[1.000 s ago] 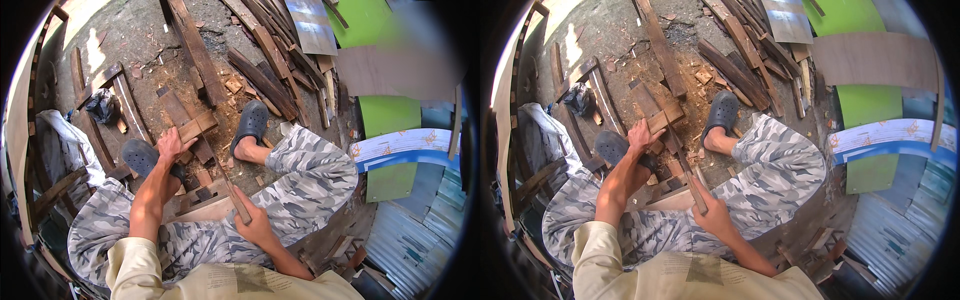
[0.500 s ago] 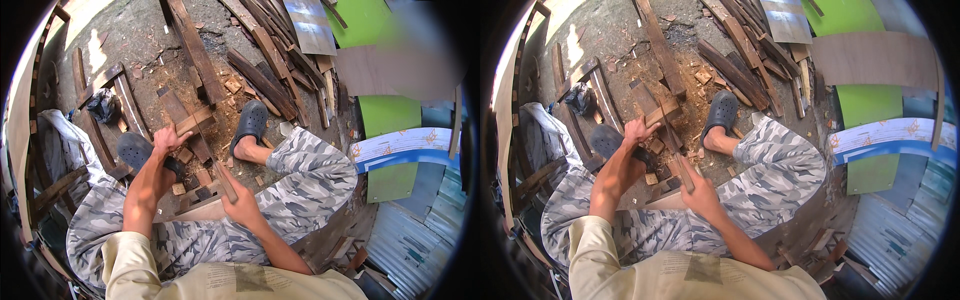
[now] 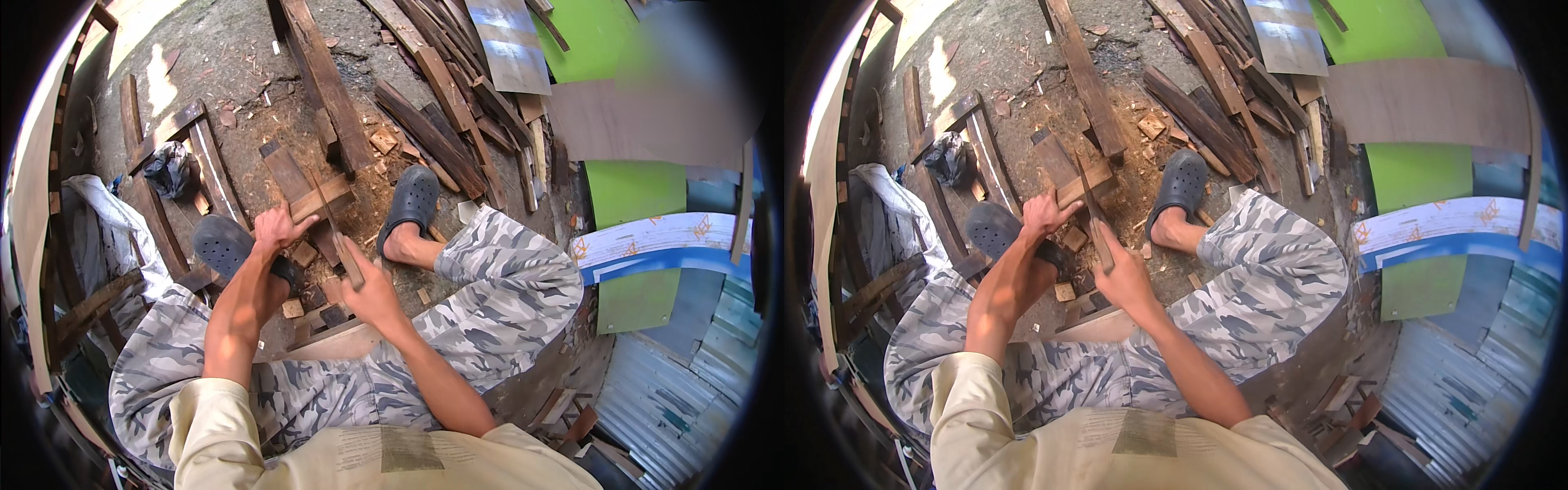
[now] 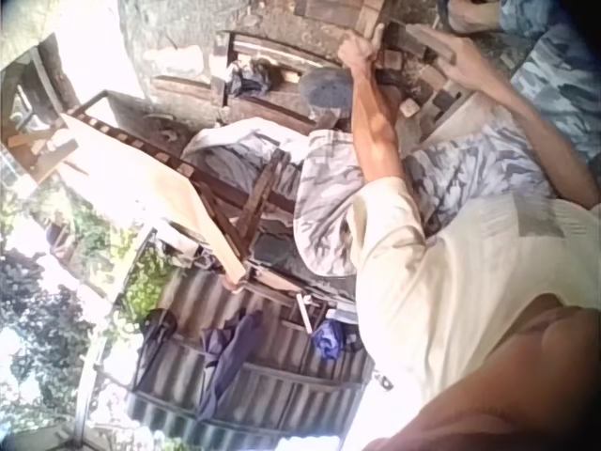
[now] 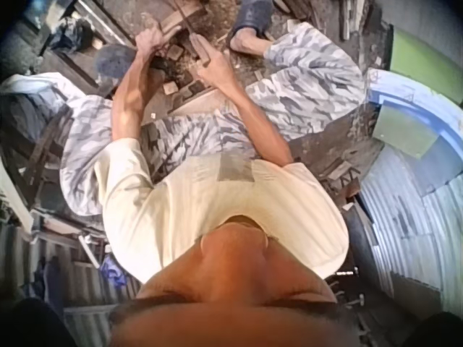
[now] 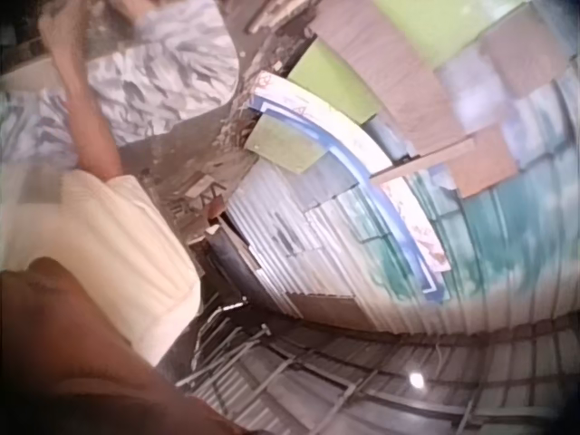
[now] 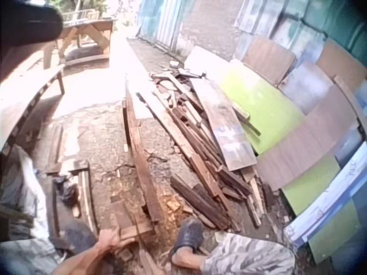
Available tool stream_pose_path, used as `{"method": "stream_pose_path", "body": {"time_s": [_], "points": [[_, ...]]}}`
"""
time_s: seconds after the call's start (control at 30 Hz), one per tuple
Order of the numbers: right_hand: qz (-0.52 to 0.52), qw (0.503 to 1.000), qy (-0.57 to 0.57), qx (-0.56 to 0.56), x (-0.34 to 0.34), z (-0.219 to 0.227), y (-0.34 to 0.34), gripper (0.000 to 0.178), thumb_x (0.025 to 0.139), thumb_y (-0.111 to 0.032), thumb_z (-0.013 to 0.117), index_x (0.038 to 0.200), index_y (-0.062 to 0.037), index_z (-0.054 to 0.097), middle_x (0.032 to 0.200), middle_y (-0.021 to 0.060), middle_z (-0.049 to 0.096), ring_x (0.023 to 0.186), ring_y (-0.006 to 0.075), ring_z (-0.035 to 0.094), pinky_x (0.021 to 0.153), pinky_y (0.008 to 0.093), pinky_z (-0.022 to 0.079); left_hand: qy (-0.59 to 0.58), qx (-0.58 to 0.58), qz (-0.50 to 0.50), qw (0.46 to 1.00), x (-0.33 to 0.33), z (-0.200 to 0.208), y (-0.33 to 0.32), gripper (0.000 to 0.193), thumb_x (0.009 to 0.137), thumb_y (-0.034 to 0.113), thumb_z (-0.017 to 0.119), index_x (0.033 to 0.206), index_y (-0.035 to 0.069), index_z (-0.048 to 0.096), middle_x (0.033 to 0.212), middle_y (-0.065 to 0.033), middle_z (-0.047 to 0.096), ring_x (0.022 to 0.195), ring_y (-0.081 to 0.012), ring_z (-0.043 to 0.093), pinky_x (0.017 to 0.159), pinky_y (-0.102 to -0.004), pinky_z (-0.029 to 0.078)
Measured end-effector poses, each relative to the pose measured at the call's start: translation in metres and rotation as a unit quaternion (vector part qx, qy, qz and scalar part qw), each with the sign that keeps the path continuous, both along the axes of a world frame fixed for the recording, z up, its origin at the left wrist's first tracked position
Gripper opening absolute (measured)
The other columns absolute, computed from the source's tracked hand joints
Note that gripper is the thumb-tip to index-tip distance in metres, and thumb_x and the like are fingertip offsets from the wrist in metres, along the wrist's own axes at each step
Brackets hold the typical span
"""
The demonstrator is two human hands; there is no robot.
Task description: The person sits on the ground and uses a chisel and hammer to carve and shape a small wooden plank. They repeatedly strike the chisel to remove wood shavings and refine the plank's edges.
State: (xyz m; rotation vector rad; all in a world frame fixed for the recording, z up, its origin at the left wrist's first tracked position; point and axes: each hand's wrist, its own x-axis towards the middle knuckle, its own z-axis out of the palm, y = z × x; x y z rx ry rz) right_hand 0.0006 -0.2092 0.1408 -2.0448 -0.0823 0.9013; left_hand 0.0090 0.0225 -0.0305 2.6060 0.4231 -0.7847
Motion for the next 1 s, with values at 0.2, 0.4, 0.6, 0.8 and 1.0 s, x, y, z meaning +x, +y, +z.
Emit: {"method": "stream_pose_path", "body": {"time_s": [0.2,0.4,0.6,0.8,1.0], "points": [[0.012,0.999,-0.032,0.012,-0.034,0.028,-0.023,0.070,0.084,-0.005,0.062,0.152,-0.0069,0.046,0.127,0.0287,0.066,0.120,0.0461,0.061,0.098,0.0405,0.052,-0.048,0.023,-0.002,0.999,-0.008,-0.006,0.005,0.103,0.082,0.089,0.048,0.110,-0.009,0.064,0.092,-0.0280,0.073,0.090,-0.0405,0.074,0.080,-0.0480,0.057],[0.003,0.999,-0.028,0.021,-0.042,0.056,-0.040,0.071,0.083,-0.006,0.060,0.153,-0.0085,0.045,0.120,0.0309,0.067,0.110,0.0431,0.067,0.090,0.0412,0.055,-0.023,0.003,0.000,1.000,-0.005,-0.014,0.009,0.107,0.081,0.088,0.050,0.121,-0.010,0.061,0.095,-0.0282,0.072,0.089,-0.0406,0.073,0.079,-0.0479,0.058],[-0.025,0.997,-0.066,0.040,-0.008,-0.027,0.003,0.071,0.085,-0.005,0.060,0.154,-0.0101,0.045,0.116,0.0318,0.068,0.106,0.0451,0.068,0.089,0.0428,0.055,0.007,-0.001,-0.013,1.000,0.002,-0.001,0.009,0.108,0.082,0.091,0.043,0.114,-0.010,0.065,0.092,-0.0266,0.073,0.089,-0.0377,0.074,0.081,-0.0461,0.057],[-0.019,1.000,-0.009,0.019,-0.053,0.084,-0.047,0.067,0.083,0.000,0.058,0.149,0.0014,0.049,0.129,0.0263,0.067,0.122,0.0338,0.066,0.103,0.0371,0.049,0.014,-0.005,0.004,1.000,0.000,0.000,0.010,0.109,0.080,0.093,0.043,0.113,-0.009,0.067,0.091,-0.0269,0.073,0.090,-0.0380,0.074,0.082,-0.0457,0.057],[-0.008,0.997,-0.071,0.027,0.018,-0.052,0.029,0.066,0.084,-0.001,0.061,0.149,-0.0009,0.048,0.127,0.0275,0.067,0.117,0.0325,0.068,0.100,0.0356,0.051,0.005,-0.020,0.003,1.000,0.014,0.008,0.017,0.108,0.079,0.093,0.045,0.114,-0.008,0.067,0.095,-0.0271,0.073,0.093,-0.0387,0.074,0.084,-0.0468,0.057]]}}
